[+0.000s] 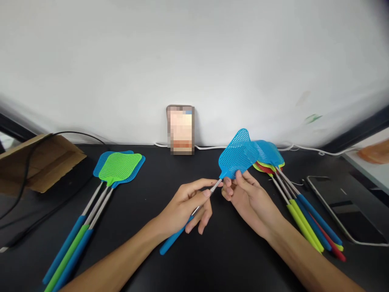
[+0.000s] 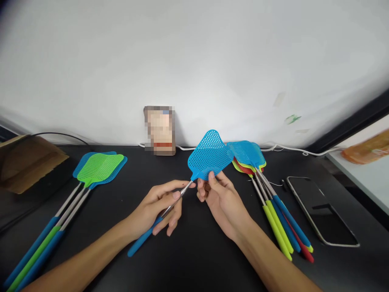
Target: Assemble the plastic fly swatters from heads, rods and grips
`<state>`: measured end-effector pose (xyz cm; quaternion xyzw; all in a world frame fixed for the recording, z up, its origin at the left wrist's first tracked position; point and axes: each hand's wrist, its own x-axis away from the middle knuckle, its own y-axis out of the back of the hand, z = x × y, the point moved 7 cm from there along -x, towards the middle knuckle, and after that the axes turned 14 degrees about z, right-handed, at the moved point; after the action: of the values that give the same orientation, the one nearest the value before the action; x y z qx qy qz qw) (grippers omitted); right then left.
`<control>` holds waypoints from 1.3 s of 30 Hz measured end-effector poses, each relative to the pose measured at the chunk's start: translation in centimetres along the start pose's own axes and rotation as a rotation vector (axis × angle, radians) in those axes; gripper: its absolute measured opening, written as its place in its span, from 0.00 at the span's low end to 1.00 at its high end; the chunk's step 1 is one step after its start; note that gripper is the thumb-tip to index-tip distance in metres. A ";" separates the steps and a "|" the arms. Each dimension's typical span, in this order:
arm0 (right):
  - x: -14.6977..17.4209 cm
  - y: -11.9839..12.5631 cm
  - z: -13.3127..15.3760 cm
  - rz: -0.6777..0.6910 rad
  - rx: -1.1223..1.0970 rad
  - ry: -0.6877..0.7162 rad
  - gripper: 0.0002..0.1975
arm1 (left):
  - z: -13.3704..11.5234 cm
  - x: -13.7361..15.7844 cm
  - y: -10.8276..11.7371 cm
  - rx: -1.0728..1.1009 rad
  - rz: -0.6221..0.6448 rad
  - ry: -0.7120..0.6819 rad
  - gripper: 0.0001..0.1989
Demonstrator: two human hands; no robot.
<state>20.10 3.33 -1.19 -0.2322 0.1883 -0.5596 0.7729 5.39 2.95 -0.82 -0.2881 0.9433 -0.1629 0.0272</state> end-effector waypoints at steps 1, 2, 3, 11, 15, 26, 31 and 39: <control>0.0 0.0 -0.1 0.001 -0.001 -0.005 0.10 | 0.0 0.0 0.0 -0.012 -0.003 0.004 0.23; 0.0 -0.1 -0.1 0.001 -0.006 -0.007 0.10 | 0.0 0.0 0.1 -0.020 -0.005 0.005 0.23; 0.0 -0.1 -0.1 0.001 -0.012 -0.007 0.10 | 0.0 0.0 0.1 -0.024 -0.007 0.005 0.23; 0.0 -0.3 -0.1 0.021 -0.008 -0.019 0.11 | -0.2 0.0 0.1 -0.034 -0.022 -0.007 0.22; 0.0 -0.5 0.1 0.020 0.038 -0.017 0.12 | -0.2 0.0 0.1 -0.038 -0.033 -0.009 0.23; 1.3 -0.6 1.8 -0.124 0.471 0.090 0.13 | 0.5 0.1 0.3 -0.042 -0.029 0.027 0.18; 0.6 -1.4 1.8 0.054 0.215 -0.003 0.26 | 0.3 0.2 -1.5 0.444 0.156 -0.022 0.16; 0.9 -2.0 0.8 0.206 -0.026 -0.055 0.18 | 0.8 1.1 -4.9 0.687 0.393 0.115 0.14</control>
<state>19.28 2.05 0.59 -0.2369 0.1972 -0.4679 0.8283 7.17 -1.71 0.01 -0.0667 0.8710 -0.4763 0.0999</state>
